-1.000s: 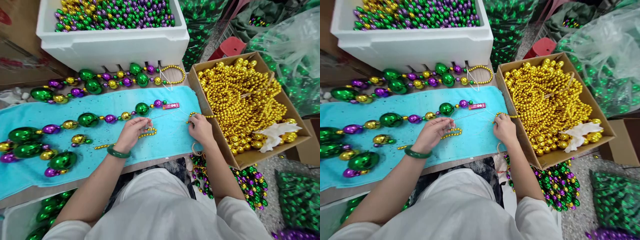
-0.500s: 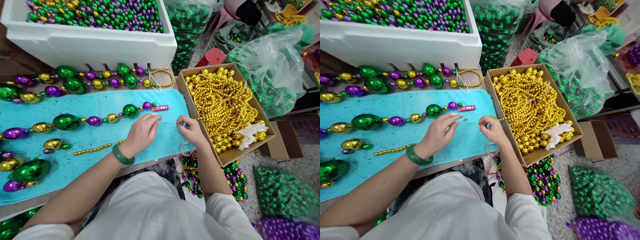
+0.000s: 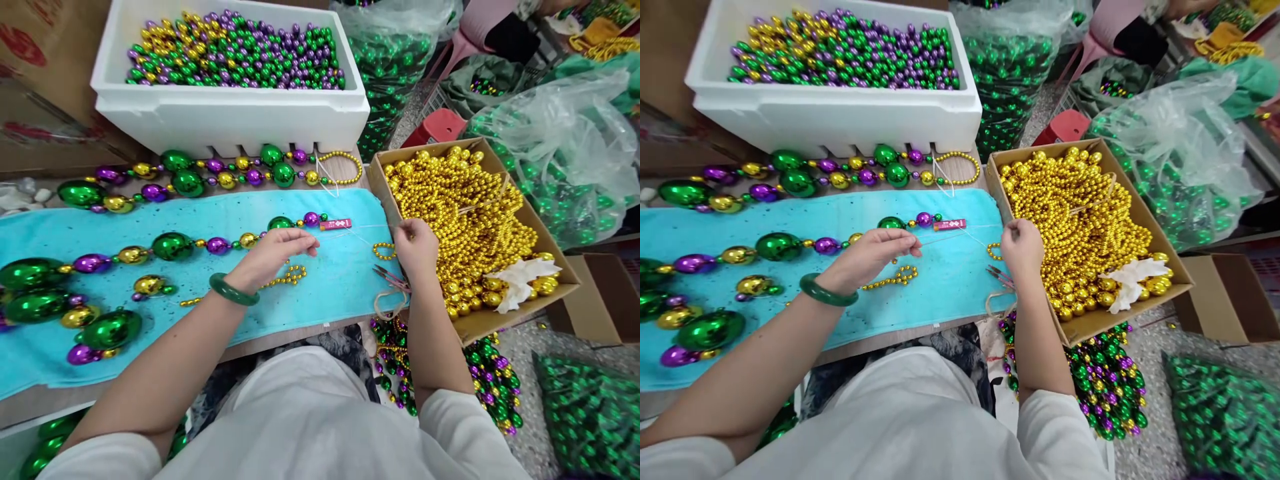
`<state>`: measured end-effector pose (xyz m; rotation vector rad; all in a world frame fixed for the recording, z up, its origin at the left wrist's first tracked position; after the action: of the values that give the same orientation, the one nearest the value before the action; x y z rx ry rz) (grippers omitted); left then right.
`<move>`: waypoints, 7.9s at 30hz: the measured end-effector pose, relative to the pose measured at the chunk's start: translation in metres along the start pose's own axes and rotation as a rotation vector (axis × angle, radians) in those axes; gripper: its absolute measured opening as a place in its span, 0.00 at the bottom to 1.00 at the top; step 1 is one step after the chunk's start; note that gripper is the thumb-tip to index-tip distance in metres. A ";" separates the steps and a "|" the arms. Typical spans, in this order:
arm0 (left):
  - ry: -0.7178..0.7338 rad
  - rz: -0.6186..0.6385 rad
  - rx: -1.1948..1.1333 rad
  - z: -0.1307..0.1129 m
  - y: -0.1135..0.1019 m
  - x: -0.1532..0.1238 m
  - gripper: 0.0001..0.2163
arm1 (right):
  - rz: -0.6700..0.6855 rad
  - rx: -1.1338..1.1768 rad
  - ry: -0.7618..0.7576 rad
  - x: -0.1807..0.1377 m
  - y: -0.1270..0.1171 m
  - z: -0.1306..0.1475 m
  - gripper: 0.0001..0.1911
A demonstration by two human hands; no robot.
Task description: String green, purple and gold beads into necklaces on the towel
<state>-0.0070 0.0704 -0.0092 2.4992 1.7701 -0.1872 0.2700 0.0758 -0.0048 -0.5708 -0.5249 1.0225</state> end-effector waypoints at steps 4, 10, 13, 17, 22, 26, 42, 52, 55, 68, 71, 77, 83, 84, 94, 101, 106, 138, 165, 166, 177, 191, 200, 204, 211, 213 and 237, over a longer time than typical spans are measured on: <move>0.055 0.075 0.027 -0.015 0.013 0.000 0.11 | 0.407 0.130 -0.235 -0.029 0.022 0.048 0.18; 0.110 0.118 0.079 -0.027 0.019 0.003 0.11 | 0.650 0.281 -0.248 -0.043 0.033 0.081 0.07; 0.036 0.154 0.034 -0.012 0.012 0.002 0.11 | 0.429 0.375 -0.160 -0.025 0.018 0.069 0.07; -0.045 0.195 -0.072 0.008 0.009 0.001 0.12 | 0.228 0.436 -0.066 -0.012 0.005 0.052 0.06; -0.068 0.163 0.018 0.009 0.012 0.000 0.13 | 0.166 0.434 0.023 -0.008 0.008 0.036 0.05; -0.077 0.183 0.175 -0.002 0.016 -0.004 0.15 | 0.135 0.447 0.042 -0.005 0.002 0.028 0.05; -0.064 -0.024 0.113 -0.016 0.025 -0.018 0.12 | 0.443 -0.820 -0.092 -0.062 -0.008 -0.010 0.08; -0.021 -0.082 0.095 0.002 0.022 -0.025 0.16 | 0.405 -0.463 -0.070 -0.078 -0.008 -0.032 0.05; -0.018 -0.077 0.081 0.004 0.025 -0.026 0.15 | 0.540 0.073 0.059 -0.088 -0.010 -0.021 0.06; -0.007 0.033 -0.132 0.005 0.044 -0.029 0.12 | 0.852 0.586 0.422 -0.115 0.020 0.036 0.22; 0.064 0.023 -0.012 0.003 0.042 -0.029 0.12 | 0.860 0.582 0.474 -0.114 0.023 0.033 0.23; 0.248 -0.057 0.354 0.002 0.039 -0.030 0.11 | 0.778 0.615 0.558 -0.112 0.020 0.033 0.24; 0.345 -0.126 0.559 -0.002 0.041 -0.032 0.10 | 0.878 0.733 0.679 -0.121 0.024 0.036 0.22; 0.352 -0.126 0.565 -0.002 0.042 -0.032 0.09 | 0.897 0.744 0.703 -0.122 0.027 0.037 0.22; 0.480 -0.049 0.673 -0.002 0.049 -0.037 0.10 | 0.874 0.887 0.882 -0.125 0.046 0.032 0.23; 0.556 0.018 0.804 0.002 0.049 -0.035 0.11 | 0.871 0.917 0.943 -0.129 0.051 0.028 0.19; 0.524 0.016 0.880 0.011 0.047 -0.033 0.13 | 0.873 0.954 0.971 -0.126 0.051 0.025 0.21; 0.177 -0.311 -0.026 -0.029 0.011 -0.038 0.10 | 0.357 0.179 0.164 -0.089 0.042 0.007 0.13; 0.122 -0.207 -0.113 0.006 0.015 -0.045 0.08 | 0.650 0.362 0.268 -0.080 0.046 0.057 0.17; 0.118 -0.209 -0.124 0.006 0.013 -0.044 0.08 | 0.722 0.453 0.265 -0.083 0.051 0.063 0.19; 0.216 -0.320 -0.011 0.004 0.003 -0.039 0.10 | 0.935 0.539 0.340 -0.101 0.077 0.071 0.16; 0.056 -0.350 -0.014 0.015 0.006 -0.037 0.08 | 0.422 -0.721 0.030 -0.120 0.021 0.001 0.15; 0.000 -0.312 -0.183 0.010 0.013 -0.043 0.12 | 0.435 -0.759 -0.221 -0.103 0.047 -0.009 0.16; 0.003 -0.358 -0.212 0.006 0.009 -0.046 0.13 | 0.387 -0.439 -0.045 -0.095 0.036 -0.015 0.12; 0.085 -0.399 -0.260 0.009 0.012 -0.044 0.13 | 0.631 0.764 0.451 -0.133 0.031 0.018 0.16; 0.088 -0.399 -0.278 0.010 0.015 -0.043 0.14 | 0.808 0.899 0.573 -0.151 0.039 0.039 0.19; 0.265 -0.438 -0.128 0.013 0.021 -0.049 0.09 | 0.866 1.272 1.061 -0.164 0.069 0.076 0.13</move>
<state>-0.0044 0.0158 -0.0152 2.0966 2.3321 0.2396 0.1073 -0.0284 -0.0165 -0.0680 1.3707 1.4037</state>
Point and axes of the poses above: each hand's wrist, its own x-axis towards the middle knuckle, its own y-axis out of the palm, z = x × y, the point moved 4 cm from there along x, towards the middle knuckle, and after that the axes turned 10 degrees about y, right-handed, at the moved point
